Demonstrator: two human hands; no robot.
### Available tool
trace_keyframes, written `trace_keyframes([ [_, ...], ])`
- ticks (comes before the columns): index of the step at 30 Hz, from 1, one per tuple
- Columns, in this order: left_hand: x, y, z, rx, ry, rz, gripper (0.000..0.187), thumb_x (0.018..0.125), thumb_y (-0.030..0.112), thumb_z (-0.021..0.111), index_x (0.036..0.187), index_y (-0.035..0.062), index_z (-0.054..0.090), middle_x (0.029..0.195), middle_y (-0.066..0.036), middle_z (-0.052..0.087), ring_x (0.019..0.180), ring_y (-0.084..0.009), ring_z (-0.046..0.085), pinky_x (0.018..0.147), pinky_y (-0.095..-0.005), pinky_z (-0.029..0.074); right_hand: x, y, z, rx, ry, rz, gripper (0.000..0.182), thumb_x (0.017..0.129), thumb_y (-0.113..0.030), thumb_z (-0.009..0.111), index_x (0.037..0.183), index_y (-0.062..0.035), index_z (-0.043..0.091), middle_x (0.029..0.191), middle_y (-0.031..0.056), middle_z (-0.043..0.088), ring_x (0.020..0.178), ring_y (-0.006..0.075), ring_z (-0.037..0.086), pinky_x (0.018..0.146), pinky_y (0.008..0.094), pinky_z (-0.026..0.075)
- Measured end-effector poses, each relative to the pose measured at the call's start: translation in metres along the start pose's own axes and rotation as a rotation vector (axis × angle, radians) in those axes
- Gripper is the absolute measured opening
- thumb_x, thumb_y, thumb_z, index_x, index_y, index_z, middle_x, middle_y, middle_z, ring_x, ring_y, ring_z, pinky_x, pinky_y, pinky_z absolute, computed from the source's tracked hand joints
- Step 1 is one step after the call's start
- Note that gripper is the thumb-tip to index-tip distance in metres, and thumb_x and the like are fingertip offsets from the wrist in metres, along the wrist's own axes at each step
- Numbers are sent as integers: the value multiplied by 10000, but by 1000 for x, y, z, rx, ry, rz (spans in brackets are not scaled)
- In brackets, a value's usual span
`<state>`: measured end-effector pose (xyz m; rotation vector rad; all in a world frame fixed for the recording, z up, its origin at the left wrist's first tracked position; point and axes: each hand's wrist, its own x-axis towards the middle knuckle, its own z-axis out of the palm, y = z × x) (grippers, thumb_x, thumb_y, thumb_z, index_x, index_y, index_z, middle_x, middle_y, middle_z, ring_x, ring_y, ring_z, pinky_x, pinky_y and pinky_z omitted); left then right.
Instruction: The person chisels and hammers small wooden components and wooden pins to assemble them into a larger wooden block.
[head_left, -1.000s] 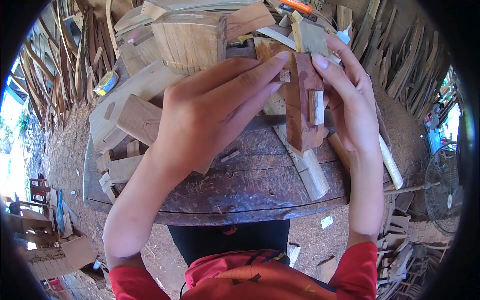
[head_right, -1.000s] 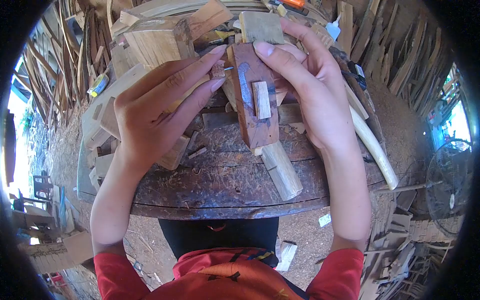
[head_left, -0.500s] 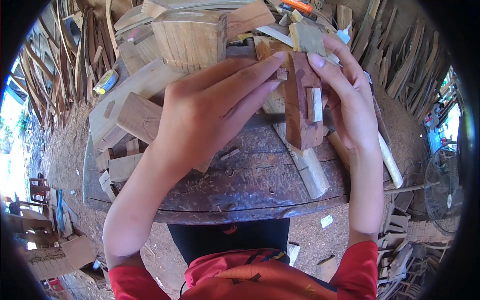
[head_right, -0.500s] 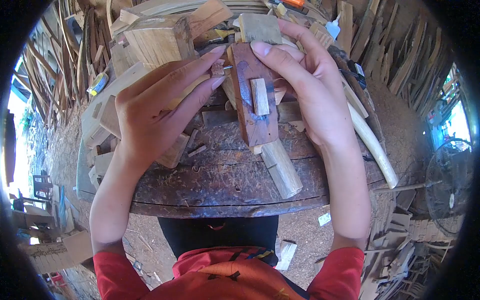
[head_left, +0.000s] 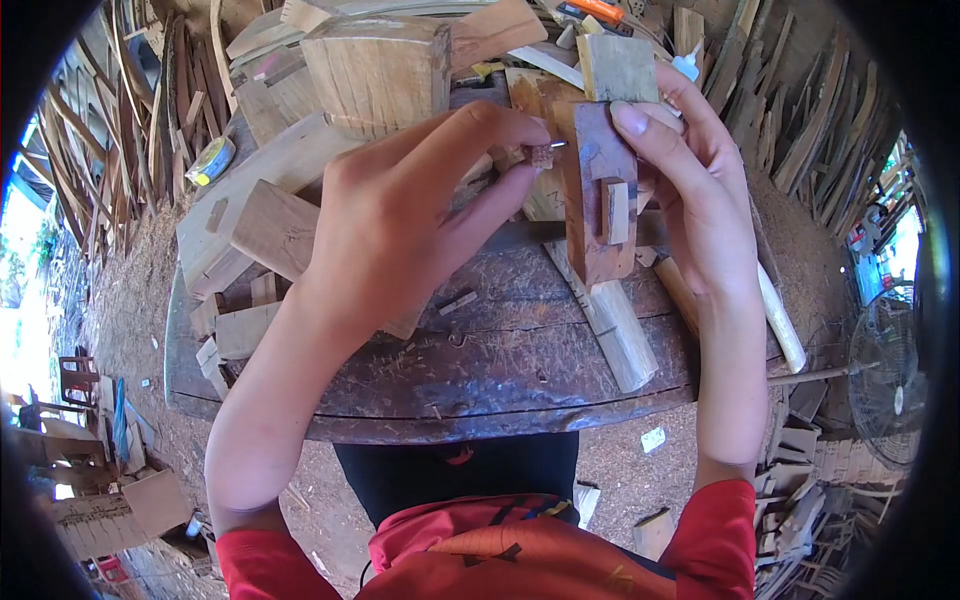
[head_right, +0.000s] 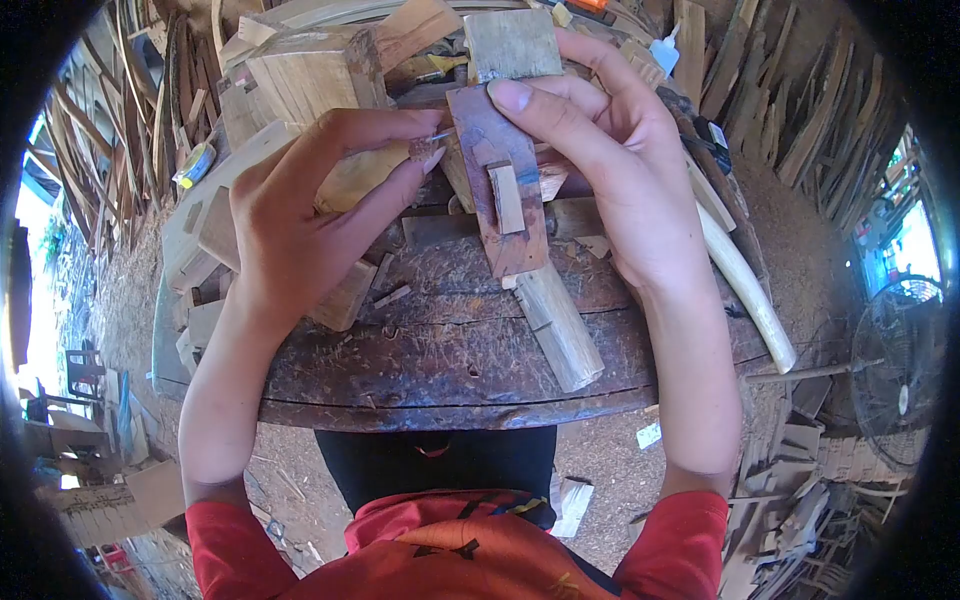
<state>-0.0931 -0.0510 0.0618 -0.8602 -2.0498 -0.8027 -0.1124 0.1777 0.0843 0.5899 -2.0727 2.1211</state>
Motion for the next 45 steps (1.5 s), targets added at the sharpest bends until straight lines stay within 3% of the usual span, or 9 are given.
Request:
trace_keyframes([
  [10, 1, -2, 1, 24, 12, 54, 276, 812, -19, 813, 1075, 36, 749, 1036, -72, 783, 958, -208, 767, 821, -302, 594, 1, 3, -2, -29, -21, -40, 478, 953, -217, 754, 1380, -86, 582, 1057, -7, 747, 888, 40, 670, 740, 198, 482],
  [16, 2, -4, 2, 4, 29, 129, 277, 791, -30, 823, 1055, 24, 757, 1013, -103, 775, 945, -231, 763, 807, -319, 597, 1, 4, 0, -41, 7, -51, 446, 964, -190, 741, 1362, -61, 588, 1047, 6, 753, 900, 48, 689, 755, 204, 508],
  [19, 2, -2, 3, -11, 22, 123, 260, 786, -21, 832, 1034, 21, 766, 994, -102, 771, 923, -229, 759, 801, -319, 598, 2, 3, -1, 43, -33, -26, 392, 957, -139, 756, 1300, -13, 615, 1039, 70, 768, 914, 104, 724, 757, 233, 565],
  [22, 2, -2, 6, -51, 61, 140, 249, 779, -13, 841, 1017, 20, 776, 970, -102, 764, 899, -223, 753, 783, -316, 598, 3, 8, -5, 16, -34, 28, 308, 964, -166, 756, 1218, -14, 672, 1028, 55, 771, 893, 81, 716, 736, 217, 555],
  [28, 3, -3, 5, -21, 121, 189, 259, 771, -7, 849, 1019, 22, 782, 956, -101, 757, 869, -211, 748, 747, -306, 595, 1, 7, -1, 16, -35, 53, 267, 985, -184, 735, 1190, -21, 686, 1024, 52, 763, 902, 71, 701, 739, 208, 543],
  [31, 2, -3, 5, -12, 140, 174, 275, 763, 3, 855, 1027, 21, 781, 945, -99, 754, 851, -211, 745, 732, -306, 591, -6, -3, 6, -71, -127, -11, 397, 958, -214, 750, 1274, 3, 644, 1106, 42, 709, 1011, 92, 647, 930, 255, 493],
  [37, 3, -2, 3, 18, 143, 208, 293, 754, 11, 856, 1035, 36, 778, 918, -98, 749, 814, -215, 737, 713, -307, 581, -13, 0, 17, -312, -159, -167, 547, 884, -167, 803, 1343, 31, 579, 1234, 91, 647, 1108, 157, 628, 998, 284, 477],
  [40, 2, 0, 4, 22, 117, 191, 290, 755, 8, 855, 1033, 41, 779, 908, -93, 747, 808, -214, 734, 712, -304, 579, -14, 2, 16, -255, -153, -92, 551, 879, -165, 806, 1342, 31, 583, 1184, 82, 662, 1096, 149, 633, 987, 279, 480],
  [45, 1, 1, 7, 17, 126, 199, 325, 740, 13, 869, 1050, 38, 773, 915, -91, 749, 816, -208, 735, 720, -303, 579, -13, 1, 15, -151, -208, 22, 436, 929, -185, 716, 1296, 27, 615, 1118, 70, 681, 1052, 123, 635, 945, 268, 489],
])
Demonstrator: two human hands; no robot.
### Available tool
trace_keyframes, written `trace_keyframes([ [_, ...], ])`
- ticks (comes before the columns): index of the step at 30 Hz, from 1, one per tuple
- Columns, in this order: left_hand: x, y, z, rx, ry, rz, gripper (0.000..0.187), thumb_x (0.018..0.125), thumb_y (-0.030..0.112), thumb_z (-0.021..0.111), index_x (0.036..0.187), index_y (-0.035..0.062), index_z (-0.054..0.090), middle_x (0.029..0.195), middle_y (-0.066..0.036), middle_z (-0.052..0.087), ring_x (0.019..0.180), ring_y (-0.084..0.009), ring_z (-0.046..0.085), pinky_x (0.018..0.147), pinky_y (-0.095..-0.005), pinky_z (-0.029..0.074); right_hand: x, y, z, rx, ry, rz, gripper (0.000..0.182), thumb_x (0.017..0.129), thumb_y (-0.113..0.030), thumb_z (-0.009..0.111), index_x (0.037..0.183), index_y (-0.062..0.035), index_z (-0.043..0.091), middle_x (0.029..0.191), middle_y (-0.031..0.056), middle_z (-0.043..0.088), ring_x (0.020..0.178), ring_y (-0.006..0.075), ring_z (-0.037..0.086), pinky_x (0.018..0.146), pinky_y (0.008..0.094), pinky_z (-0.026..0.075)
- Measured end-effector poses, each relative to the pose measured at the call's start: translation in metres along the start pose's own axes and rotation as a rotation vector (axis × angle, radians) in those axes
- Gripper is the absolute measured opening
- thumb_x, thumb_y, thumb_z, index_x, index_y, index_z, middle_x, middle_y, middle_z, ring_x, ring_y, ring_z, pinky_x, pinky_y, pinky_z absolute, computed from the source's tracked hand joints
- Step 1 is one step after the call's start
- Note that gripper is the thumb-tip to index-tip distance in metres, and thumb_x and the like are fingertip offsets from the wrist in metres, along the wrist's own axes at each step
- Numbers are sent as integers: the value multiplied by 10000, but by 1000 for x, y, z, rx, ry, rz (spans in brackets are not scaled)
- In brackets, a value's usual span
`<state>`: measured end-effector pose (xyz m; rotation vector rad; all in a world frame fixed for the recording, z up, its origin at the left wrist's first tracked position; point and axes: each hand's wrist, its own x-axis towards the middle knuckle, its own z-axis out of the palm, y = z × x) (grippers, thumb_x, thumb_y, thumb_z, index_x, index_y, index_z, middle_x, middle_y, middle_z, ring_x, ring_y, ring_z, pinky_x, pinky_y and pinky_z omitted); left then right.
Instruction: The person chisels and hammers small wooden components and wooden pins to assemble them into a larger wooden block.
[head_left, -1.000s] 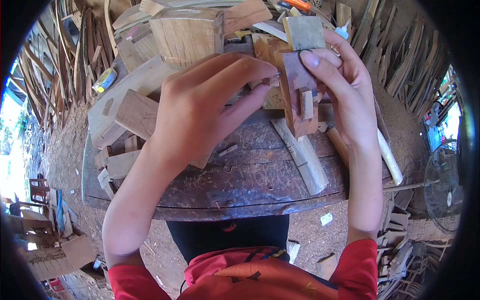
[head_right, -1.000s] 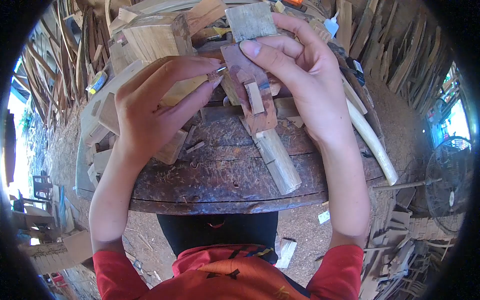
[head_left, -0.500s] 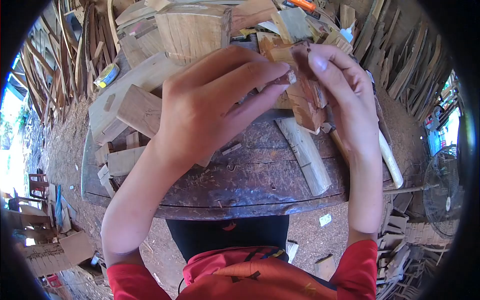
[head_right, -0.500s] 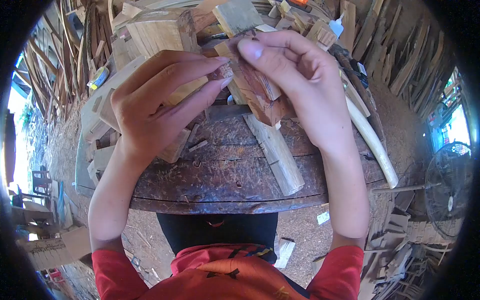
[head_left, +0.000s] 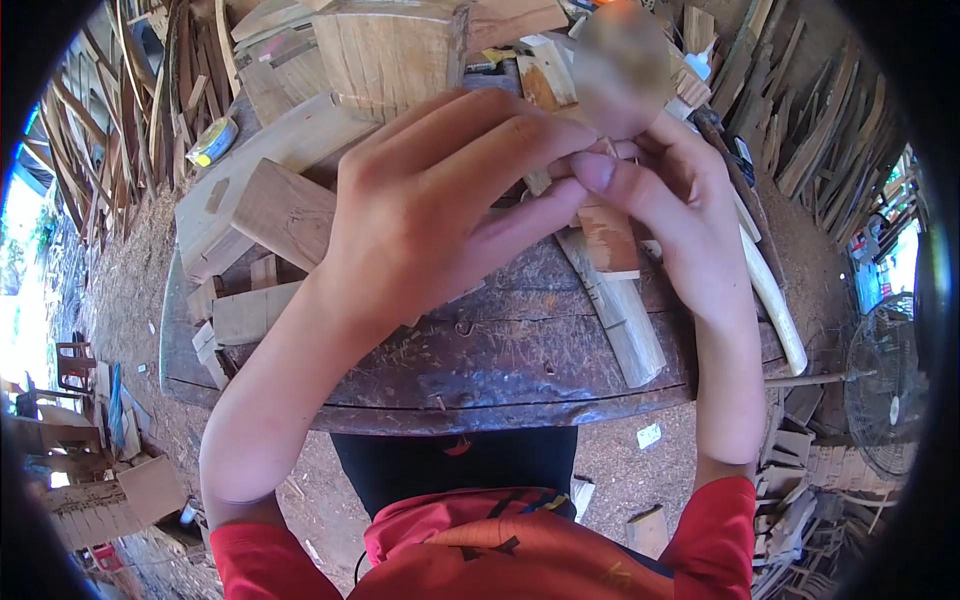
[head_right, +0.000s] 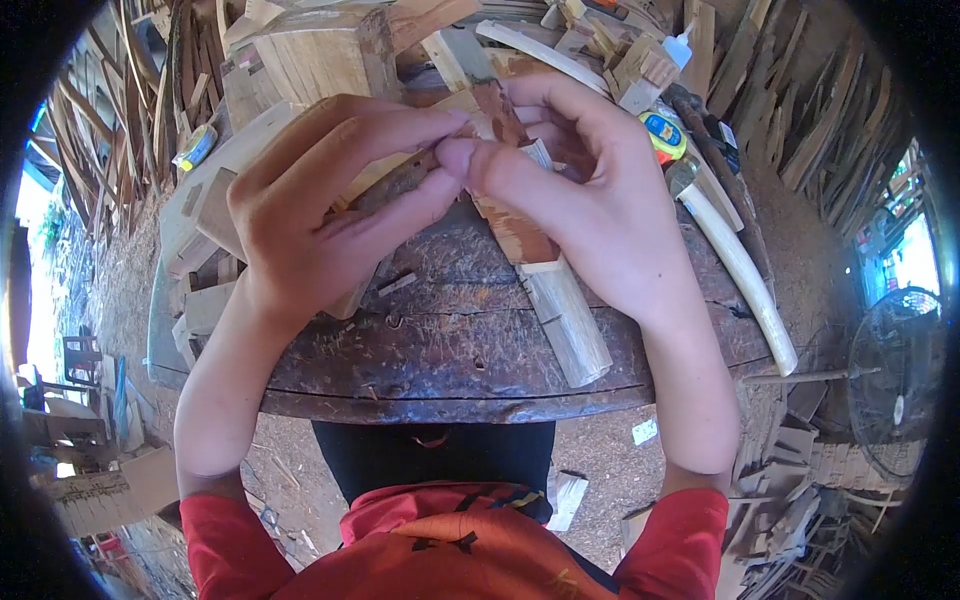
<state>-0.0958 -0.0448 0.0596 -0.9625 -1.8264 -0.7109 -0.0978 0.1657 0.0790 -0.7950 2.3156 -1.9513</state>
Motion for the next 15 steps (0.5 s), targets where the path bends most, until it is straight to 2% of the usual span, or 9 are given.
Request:
trace_keyframes([
  [4, 0, 2, 0, -36, -26, -15, 368, 733, 11, 873, 1083, 36, 763, 962, -87, 752, 837, -202, 736, 737, -299, 580, 2, -3, -3, -4, -62, 72, 380, 954, -222, 630, 1240, 27, 650, 1103, 65, 690, 1046, 112, 633, 937, 255, 479],
  [7, 1, 2, -2, -52, -49, -37, 382, 740, 23, 875, 1104, 43, 761, 969, -84, 747, 849, -195, 733, 748, -295, 580, 5, 1, -4, 98, -74, 51, 317, 984, -230, 646, 1128, 45, 707, 1068, 76, 745, 1015, 129, 684, 962, 264, 496],
  [10, 7, 7, -13, -90, -84, -77, 372, 745, 39, 879, 1098, 50, 763, 937, -80, 739, 843, -183, 730, 753, -286, 578, 4, 3, -3, 117, -65, 145, 360, 975, -293, 632, 1112, 25, 732, 1063, 72, 743, 1020, 121, 672, 966, 260, 480],
  [11, 6, 11, -18, -89, -83, -104, 356, 751, 43, 877, 1089, 53, 765, 933, -77, 738, 842, -177, 728, 756, -286, 578, 5, 3, -1, 115, -89, 120, 380, 967, -313, 639, 1142, 12, 730, 1059, 69, 740, 1009, 122, 666, 948, 255, 481],
  [15, -11, 31, -40, -91, -58, -226, 311, 784, 51, 866, 1073, 40, 754, 914, -55, 737, 821, -145, 716, 765, -275, 575, 0, -5, 5, 149, -117, 164, 355, 964, -298, 658, 1132, 7, 728, 1061, 70, 739, 1008, 127, 671, 945, 253, 483],
])
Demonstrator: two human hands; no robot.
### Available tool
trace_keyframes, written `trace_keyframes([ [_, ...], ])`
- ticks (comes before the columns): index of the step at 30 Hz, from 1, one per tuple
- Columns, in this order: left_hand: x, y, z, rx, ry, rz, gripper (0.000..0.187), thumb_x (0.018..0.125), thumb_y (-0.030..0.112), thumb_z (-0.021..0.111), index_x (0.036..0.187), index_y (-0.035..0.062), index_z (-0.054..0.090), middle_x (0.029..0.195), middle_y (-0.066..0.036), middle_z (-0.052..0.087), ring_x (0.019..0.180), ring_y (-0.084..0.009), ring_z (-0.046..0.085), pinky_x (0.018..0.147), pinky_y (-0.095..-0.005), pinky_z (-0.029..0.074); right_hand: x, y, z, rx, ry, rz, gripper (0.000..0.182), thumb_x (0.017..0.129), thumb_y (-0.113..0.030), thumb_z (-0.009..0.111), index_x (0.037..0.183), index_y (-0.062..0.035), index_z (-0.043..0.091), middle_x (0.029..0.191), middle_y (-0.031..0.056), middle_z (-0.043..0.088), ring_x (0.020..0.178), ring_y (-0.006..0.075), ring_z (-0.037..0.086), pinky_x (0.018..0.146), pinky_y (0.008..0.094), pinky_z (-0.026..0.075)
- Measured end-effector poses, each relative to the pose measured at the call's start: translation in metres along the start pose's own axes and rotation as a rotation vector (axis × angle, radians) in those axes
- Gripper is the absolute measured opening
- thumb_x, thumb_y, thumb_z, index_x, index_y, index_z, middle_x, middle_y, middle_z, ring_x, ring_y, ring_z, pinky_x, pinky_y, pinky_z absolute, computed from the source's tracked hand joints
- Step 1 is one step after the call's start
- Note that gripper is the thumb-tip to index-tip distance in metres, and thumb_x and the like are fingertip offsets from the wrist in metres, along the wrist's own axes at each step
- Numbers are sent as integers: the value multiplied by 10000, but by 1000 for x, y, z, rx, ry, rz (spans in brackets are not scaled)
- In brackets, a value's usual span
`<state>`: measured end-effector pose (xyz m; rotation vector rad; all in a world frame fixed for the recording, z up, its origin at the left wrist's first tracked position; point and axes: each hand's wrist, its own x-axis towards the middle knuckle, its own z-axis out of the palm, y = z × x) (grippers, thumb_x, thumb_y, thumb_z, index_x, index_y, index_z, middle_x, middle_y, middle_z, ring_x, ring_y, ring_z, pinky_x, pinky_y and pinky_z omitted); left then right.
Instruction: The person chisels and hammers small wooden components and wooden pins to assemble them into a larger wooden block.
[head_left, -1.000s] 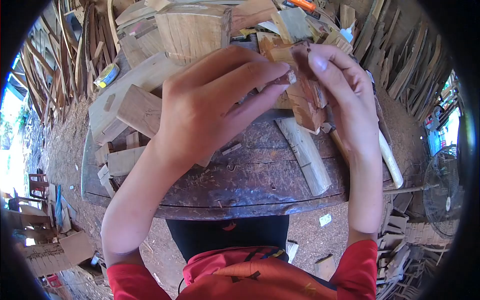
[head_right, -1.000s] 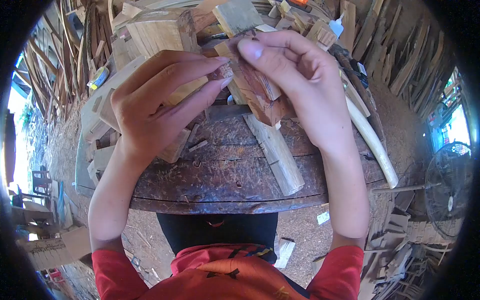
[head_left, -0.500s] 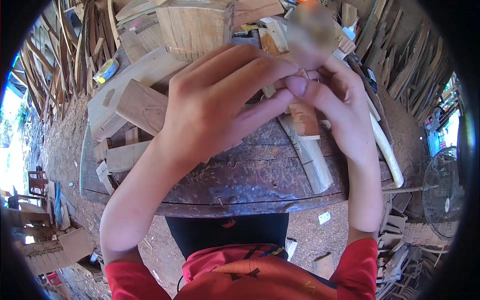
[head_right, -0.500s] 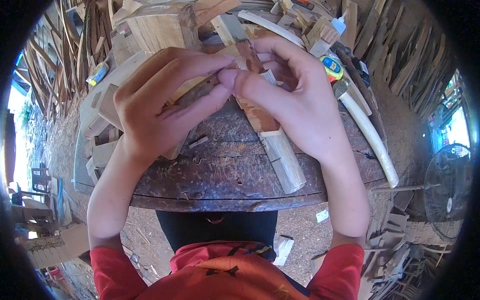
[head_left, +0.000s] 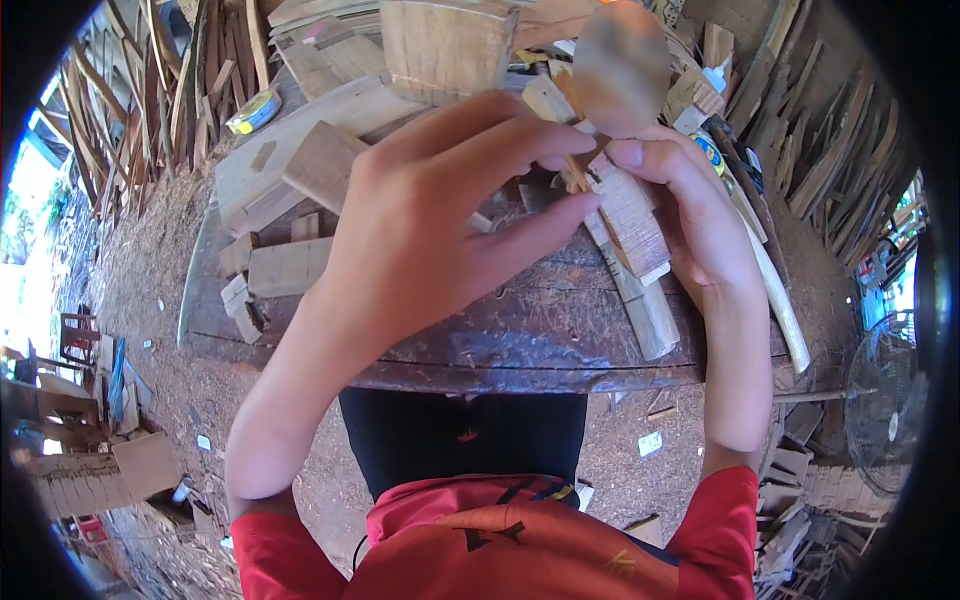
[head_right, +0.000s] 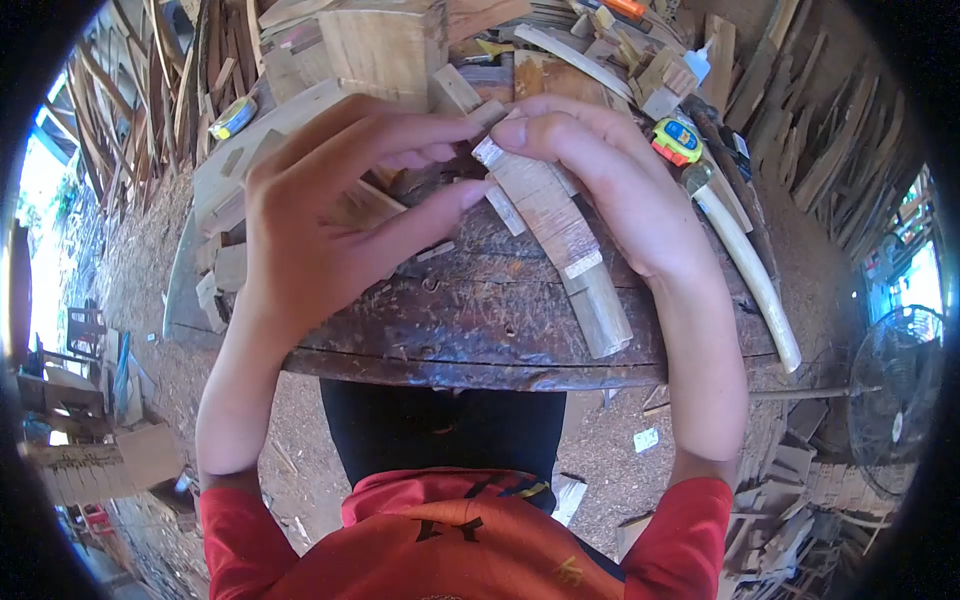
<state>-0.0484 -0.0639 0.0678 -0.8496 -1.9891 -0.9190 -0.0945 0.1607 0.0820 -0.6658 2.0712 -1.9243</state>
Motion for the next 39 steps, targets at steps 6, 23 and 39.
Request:
trace_keyframes([
  [6, -46, 42, -8, -239, 32, -549, 540, 864, 134, 848, 1301, -2, 562, 1134, -98, 695, 981, -159, 682, 874, -295, 548, -8, -17, 20, 106, -24, -53, 406, 963, -269, 704, 1255, 9, 658, 1096, 83, 729, 1032, 148, 683, 961, 290, 512],
  [23, -56, 55, 12, -766, 11, -745, 447, 998, 145, 715, 1367, -2, 510, 1126, -62, 677, 978, -107, 687, 809, -272, 580, -43, -35, 41, -1091, 177, -886, 279, 938, -62, 686, 1216, -48, 713, 1191, 130, 648, 1113, 214, 624, 948, 354, 510],
  [39, -61, 90, -21, 203, 95, -548, 421, 830, 134, 861, 1174, -1, 658, 829, -63, 741, 722, -82, 711, 639, -246, 552, -64, -24, 42, -1221, 261, -1138, 350, 803, -15, 825, 1114, -32, 665, 1021, 107, 702, 903, 299, 671, 847, 396, 538],
])
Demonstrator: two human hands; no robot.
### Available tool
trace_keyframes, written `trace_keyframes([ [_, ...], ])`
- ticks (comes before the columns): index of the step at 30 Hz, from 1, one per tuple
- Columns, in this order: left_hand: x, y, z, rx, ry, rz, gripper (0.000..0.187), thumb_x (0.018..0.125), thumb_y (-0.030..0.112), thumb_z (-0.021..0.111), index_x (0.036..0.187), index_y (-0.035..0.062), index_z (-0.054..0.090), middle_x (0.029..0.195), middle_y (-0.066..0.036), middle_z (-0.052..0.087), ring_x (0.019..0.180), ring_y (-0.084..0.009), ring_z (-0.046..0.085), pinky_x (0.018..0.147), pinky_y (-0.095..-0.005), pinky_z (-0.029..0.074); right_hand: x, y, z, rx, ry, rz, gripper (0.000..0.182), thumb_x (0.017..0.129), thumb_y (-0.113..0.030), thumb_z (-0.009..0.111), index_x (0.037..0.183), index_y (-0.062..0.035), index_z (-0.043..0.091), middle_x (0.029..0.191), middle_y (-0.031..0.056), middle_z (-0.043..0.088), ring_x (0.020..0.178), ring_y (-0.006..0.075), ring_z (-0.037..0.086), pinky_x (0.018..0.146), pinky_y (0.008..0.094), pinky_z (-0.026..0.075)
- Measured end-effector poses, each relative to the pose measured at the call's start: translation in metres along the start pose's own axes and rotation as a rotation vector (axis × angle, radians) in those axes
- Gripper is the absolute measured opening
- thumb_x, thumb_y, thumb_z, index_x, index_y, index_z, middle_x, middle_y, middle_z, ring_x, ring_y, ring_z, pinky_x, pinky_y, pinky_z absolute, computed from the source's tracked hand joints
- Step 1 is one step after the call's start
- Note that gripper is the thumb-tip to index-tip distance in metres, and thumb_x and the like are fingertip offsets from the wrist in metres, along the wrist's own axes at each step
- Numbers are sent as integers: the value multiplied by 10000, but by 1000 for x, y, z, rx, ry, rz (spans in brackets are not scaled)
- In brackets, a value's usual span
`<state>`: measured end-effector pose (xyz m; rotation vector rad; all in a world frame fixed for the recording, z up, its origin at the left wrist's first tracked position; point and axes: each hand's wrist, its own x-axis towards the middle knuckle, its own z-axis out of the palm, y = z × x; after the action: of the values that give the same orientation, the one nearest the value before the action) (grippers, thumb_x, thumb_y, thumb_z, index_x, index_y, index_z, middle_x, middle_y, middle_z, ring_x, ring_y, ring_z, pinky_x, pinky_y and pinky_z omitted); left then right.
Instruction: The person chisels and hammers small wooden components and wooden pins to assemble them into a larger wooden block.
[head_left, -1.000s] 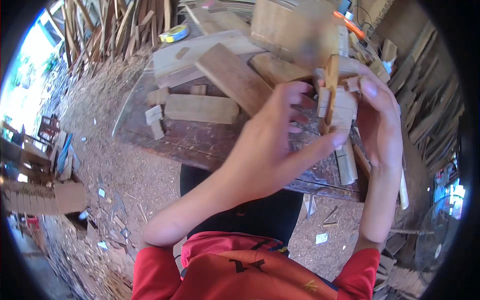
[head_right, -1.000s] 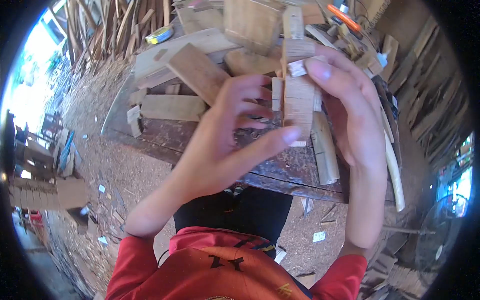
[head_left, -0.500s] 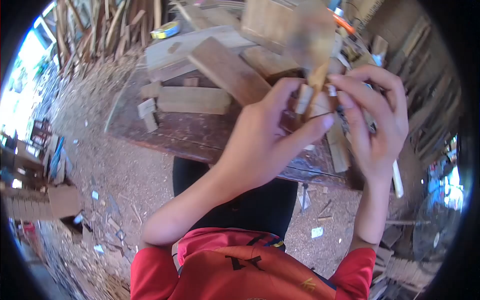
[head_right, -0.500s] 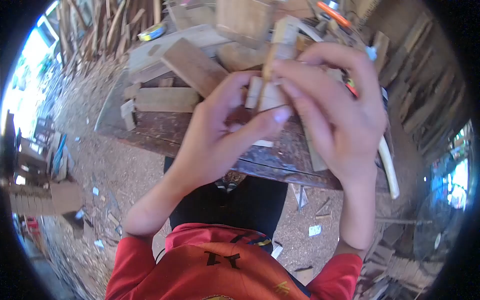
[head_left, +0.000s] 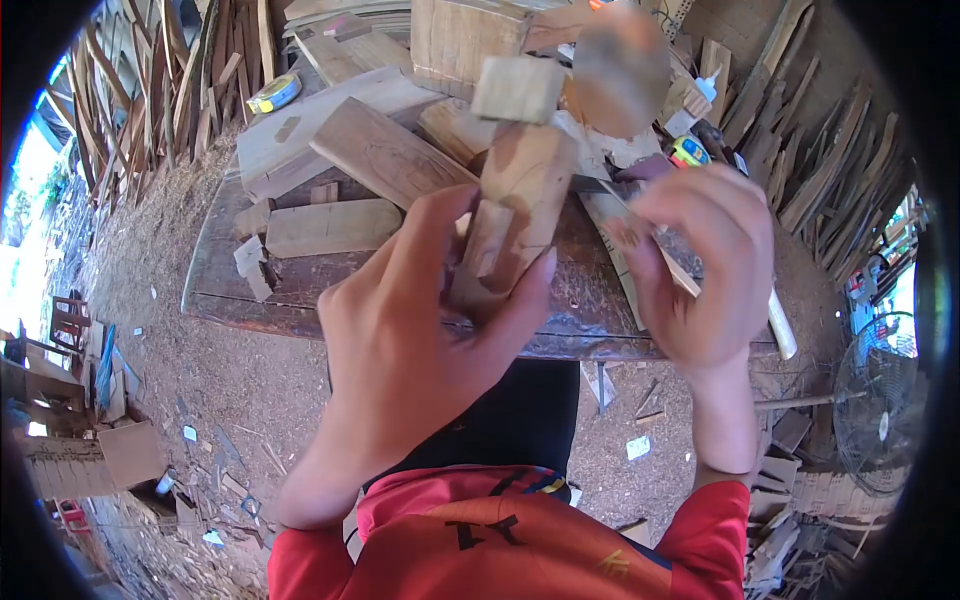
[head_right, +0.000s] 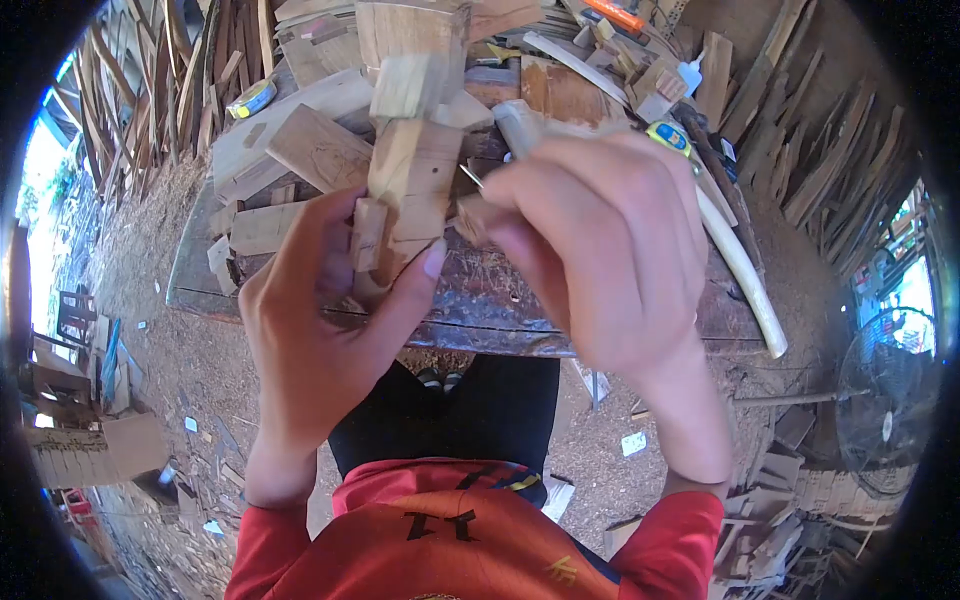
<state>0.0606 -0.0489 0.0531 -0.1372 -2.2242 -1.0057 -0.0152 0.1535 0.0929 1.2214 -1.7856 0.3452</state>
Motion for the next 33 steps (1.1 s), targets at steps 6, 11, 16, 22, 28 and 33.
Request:
trace_keyframes([
  [6, -16, -7, -25, -163, -15, -255, 425, 821, 121, 859, 1178, 0, 663, 830, -68, 733, 700, -123, 718, 620, -254, 555, 2, -3, 8, 98, 79, 478, 236, 831, -120, 819, 1024, -43, 708, 933, 88, 695, 831, 271, 660, 847, 388, 525],
  [11, -30, -19, -31, -53, 47, -178, 491, 768, 149, 900, 1179, 2, 676, 812, -92, 711, 674, -157, 719, 631, -281, 569, -19, 51, 26, -72, -250, 571, 215, 944, -204, 715, 1079, -36, 731, 942, 134, 741, 852, 299, 720, 763, 380, 557],
  [16, -41, -30, -42, 39, 28, -66, 532, 754, 137, 905, 1204, -18, 667, 868, -119, 720, 715, -186, 727, 667, -293, 573, -25, 79, 40, -105, -453, 711, 239, 947, -236, 702, 1098, -56, 749, 949, 174, 760, 868, 320, 751, 778, 415, 566],
  [22, -76, -47, -79, -155, -46, -240, 551, 772, 128, 879, 1235, -55, 644, 951, -149, 729, 826, -179, 736, 731, -297, 574, 9, 58, 49, -95, -528, 585, 292, 942, -183, 712, 1195, -37, 702, 1101, 175, 733, 1007, 305, 702, 903, 378, 526],
  [28, -116, -59, -105, -562, 247, -609, 525, 931, 186, 735, 1353, -60, 542, 1011, -124, 710, 800, -138, 692, 715, -276, 567, 62, -11, 87, 318, -476, 218, 262, 869, -148, 772, 1105, -43, 727, 999, 86, 704, 950, 243, 674, 880, 363, 507],
  [33, -129, -77, -124, -671, 230, -730, 692, 993, 481, 594, 1395, -73, 489, 1066, -177, 689, 763, -173, 682, 633, -288, 563, 88, -81, 140, 439, -435, -59, 216, 820, -169, 791, 998, -69, 721, 937, 69, 624, 938, 276, 614, 874, 410, 476],
])
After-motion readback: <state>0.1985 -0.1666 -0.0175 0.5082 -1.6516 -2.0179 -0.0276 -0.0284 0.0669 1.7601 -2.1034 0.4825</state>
